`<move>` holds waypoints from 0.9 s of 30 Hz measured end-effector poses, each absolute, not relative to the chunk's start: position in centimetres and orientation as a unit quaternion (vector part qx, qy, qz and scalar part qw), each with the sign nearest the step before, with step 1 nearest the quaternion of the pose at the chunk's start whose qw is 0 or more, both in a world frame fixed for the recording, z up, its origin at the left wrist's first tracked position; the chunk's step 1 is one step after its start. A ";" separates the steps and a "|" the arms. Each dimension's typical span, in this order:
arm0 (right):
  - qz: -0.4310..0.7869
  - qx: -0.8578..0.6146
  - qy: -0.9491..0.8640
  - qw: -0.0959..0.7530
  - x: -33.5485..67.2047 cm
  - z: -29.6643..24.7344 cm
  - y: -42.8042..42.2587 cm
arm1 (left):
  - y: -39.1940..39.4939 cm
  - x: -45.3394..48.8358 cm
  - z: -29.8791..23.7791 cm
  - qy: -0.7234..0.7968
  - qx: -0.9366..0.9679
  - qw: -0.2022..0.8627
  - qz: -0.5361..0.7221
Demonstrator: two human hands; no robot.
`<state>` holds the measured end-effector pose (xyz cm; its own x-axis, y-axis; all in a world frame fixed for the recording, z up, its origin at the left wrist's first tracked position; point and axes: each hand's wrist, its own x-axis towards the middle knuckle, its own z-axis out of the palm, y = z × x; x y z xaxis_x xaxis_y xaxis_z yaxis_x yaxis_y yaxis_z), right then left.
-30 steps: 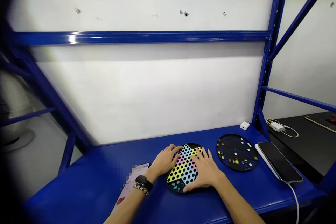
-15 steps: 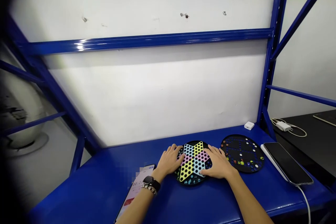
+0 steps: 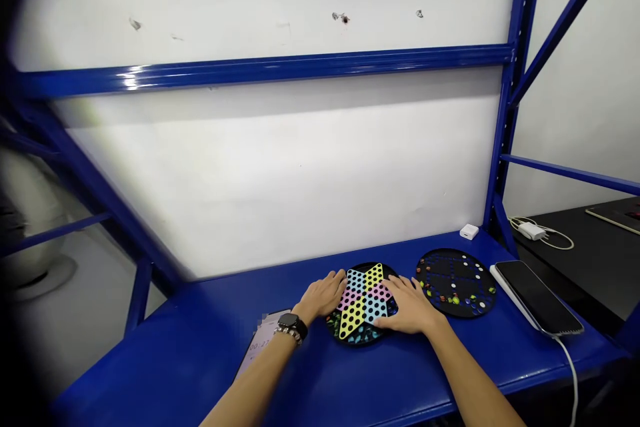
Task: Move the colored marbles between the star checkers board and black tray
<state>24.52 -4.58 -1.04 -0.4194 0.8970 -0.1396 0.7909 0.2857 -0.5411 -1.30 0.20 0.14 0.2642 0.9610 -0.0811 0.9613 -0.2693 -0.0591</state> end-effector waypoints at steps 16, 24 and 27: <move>0.262 -0.526 -0.799 0.128 24.5 -1.4 -4.5 | 0.6 -1.4 0.6 0.615 0.788 -0.008 -0.035; 0.261 -0.527 -0.796 0.141 24.4 -1.4 -4.6 | 0.7 -1.2 0.7 0.633 0.771 -0.058 -0.032; 0.251 -0.529 -0.791 0.175 24.3 -1.4 -4.8 | 0.9 -1.9 0.9 0.647 0.762 -0.027 -0.002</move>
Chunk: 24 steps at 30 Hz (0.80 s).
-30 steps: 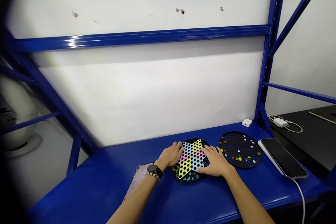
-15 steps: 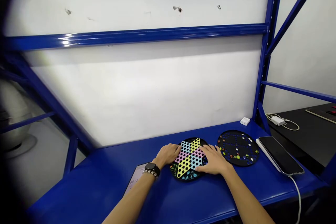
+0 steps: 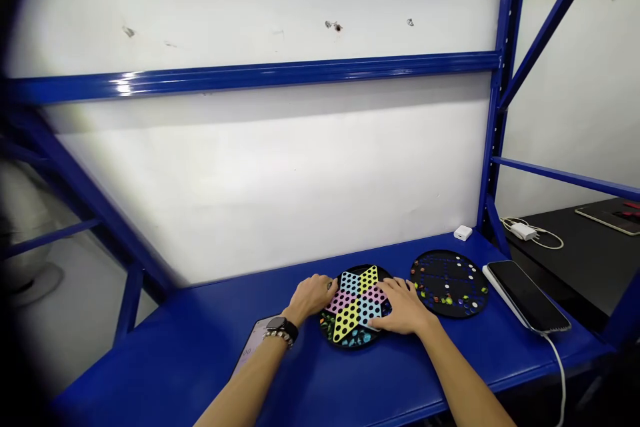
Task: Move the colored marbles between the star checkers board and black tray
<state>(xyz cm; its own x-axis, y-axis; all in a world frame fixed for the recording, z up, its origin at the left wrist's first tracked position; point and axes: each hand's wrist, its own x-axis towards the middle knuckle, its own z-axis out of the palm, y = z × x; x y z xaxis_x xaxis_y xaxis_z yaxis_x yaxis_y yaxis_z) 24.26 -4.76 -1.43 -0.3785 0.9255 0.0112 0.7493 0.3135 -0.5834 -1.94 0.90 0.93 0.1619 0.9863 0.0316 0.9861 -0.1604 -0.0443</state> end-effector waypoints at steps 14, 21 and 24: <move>0.704 -0.375 -0.302 0.522 18.9 -1.0 -4.1 | -3.8 10.0 6.4 -0.482 -0.856 0.001 -0.188; 0.599 -0.438 -0.313 0.593 22.3 -1.8 -2.6 | -5.3 9.0 6.1 -0.426 -0.881 -0.029 -0.205; 0.471 -0.531 -0.396 0.582 26.7 -1.8 -2.0 | -5.9 5.3 5.6 -0.497 -0.834 -0.026 -0.239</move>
